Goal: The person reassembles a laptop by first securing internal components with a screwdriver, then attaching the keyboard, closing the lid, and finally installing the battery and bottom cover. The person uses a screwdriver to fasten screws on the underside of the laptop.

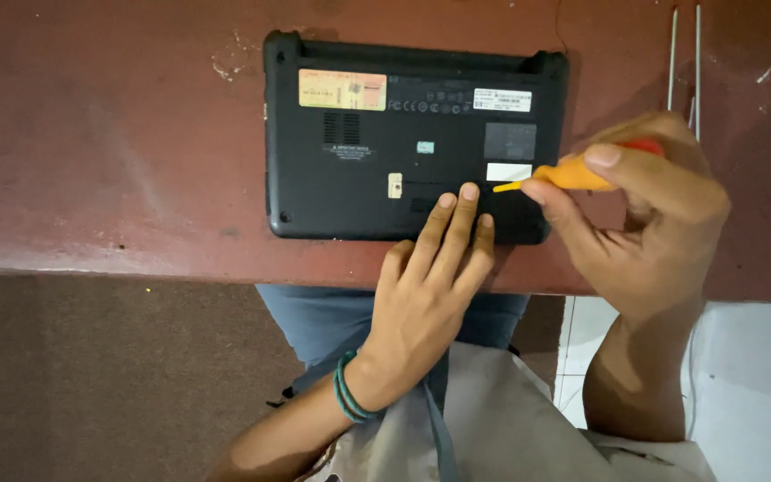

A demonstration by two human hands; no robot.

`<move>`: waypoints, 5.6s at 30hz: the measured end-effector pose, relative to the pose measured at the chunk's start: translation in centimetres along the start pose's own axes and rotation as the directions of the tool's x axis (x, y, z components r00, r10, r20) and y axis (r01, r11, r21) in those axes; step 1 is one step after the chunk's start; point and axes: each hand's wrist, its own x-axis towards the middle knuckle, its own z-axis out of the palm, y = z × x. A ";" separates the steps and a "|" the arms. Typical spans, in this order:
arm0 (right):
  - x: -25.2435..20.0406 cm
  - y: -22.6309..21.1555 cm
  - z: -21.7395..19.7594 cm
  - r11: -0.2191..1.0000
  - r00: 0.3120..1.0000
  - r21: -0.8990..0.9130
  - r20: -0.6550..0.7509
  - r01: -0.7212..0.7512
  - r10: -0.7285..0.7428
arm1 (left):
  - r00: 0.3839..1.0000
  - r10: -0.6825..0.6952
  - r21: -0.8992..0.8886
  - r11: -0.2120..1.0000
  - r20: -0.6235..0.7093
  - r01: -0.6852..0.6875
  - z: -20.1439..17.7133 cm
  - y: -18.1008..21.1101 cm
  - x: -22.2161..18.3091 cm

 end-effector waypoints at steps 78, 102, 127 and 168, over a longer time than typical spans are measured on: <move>6.8 -2.0 3.6 0.858 0.904 0.298 -0.046 0.418 -0.424 | 0.955 -0.296 -0.467 0.846 -0.013 0.256 -4.6 -6.6 0.2; 9.0 -3.4 2.3 0.866 0.878 0.273 0.121 0.420 -0.464 | 0.997 -0.043 -0.471 0.880 0.067 0.069 -3.4 -11.3 4.6; 7.4 -2.8 2.4 0.943 0.948 0.278 0.205 0.182 -0.243 | 0.850 0.289 -0.657 0.749 0.441 0.086 -1.6 -15.2 10.4; 8.5 -5.1 2.8 0.908 0.965 0.340 0.007 0.245 -0.263 | 0.960 0.278 -0.971 0.218 -0.035 -0.099 -4.9 -12.3 7.3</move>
